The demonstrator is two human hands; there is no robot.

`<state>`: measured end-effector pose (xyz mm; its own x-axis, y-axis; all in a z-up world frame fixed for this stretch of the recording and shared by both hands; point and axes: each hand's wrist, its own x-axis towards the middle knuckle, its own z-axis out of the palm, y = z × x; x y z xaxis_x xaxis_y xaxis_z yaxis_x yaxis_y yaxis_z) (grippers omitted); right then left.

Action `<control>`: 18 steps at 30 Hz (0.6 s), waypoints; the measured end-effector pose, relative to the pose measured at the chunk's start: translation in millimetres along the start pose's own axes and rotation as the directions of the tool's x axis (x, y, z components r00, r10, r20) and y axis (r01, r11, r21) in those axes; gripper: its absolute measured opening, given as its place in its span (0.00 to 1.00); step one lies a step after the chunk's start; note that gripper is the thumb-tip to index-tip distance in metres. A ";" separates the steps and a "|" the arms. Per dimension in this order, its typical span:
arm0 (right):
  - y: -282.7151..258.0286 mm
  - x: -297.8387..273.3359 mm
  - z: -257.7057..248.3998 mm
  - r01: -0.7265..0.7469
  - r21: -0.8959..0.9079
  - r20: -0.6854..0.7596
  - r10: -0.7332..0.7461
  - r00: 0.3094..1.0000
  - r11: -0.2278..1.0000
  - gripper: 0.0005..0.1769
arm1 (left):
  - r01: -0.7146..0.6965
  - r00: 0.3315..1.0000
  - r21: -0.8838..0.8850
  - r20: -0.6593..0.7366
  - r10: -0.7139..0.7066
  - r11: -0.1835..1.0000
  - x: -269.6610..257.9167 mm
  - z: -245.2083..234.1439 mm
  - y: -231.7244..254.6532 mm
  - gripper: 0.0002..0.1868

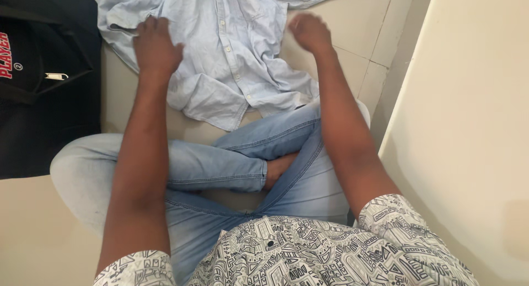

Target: The person sits cross-legged on the floor and buttons a light blue long-sleeved shirt laid out in front of them. They smooth the fabric and fasten the buttons sequentially from the bottom to the top of the shirt placket.

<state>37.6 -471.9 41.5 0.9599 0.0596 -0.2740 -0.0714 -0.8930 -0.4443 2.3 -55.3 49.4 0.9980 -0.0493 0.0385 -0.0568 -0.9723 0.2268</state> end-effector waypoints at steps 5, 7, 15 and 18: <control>23.6 37.0 24.1 0.425 -0.067 -0.512 -0.397 0.762 0.903 0.23 | -0.064 0.992 -0.080 -0.118 0.055 0.995 13.9 23.5 -2.6 0.41; 36.2 54.9 39.4 0.492 -0.163 -0.482 -0.504 0.717 0.855 0.26 | -0.052 0.987 -0.092 -0.155 0.037 0.994 15.8 31.2 -16.9 0.41; 93.3 105.8 7.9 -0.032 -0.272 -0.466 -0.103 0.879 0.962 0.35 | 0.175 0.984 -0.166 0.049 -0.169 0.970 33.1 27.3 -25.8 0.40; 82.6 113.9 16.3 -0.097 -0.325 -0.588 -0.121 0.800 0.941 0.36 | 0.185 0.979 -0.161 0.111 -0.169 0.969 33.3 39.1 -31.4 0.43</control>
<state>136.6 -531.6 -40.3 0.9356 -0.1068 0.3365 -0.0719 -0.9908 -0.1145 38.3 -35.4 5.5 0.9900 0.0901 -0.1089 0.1255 -0.9150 0.3835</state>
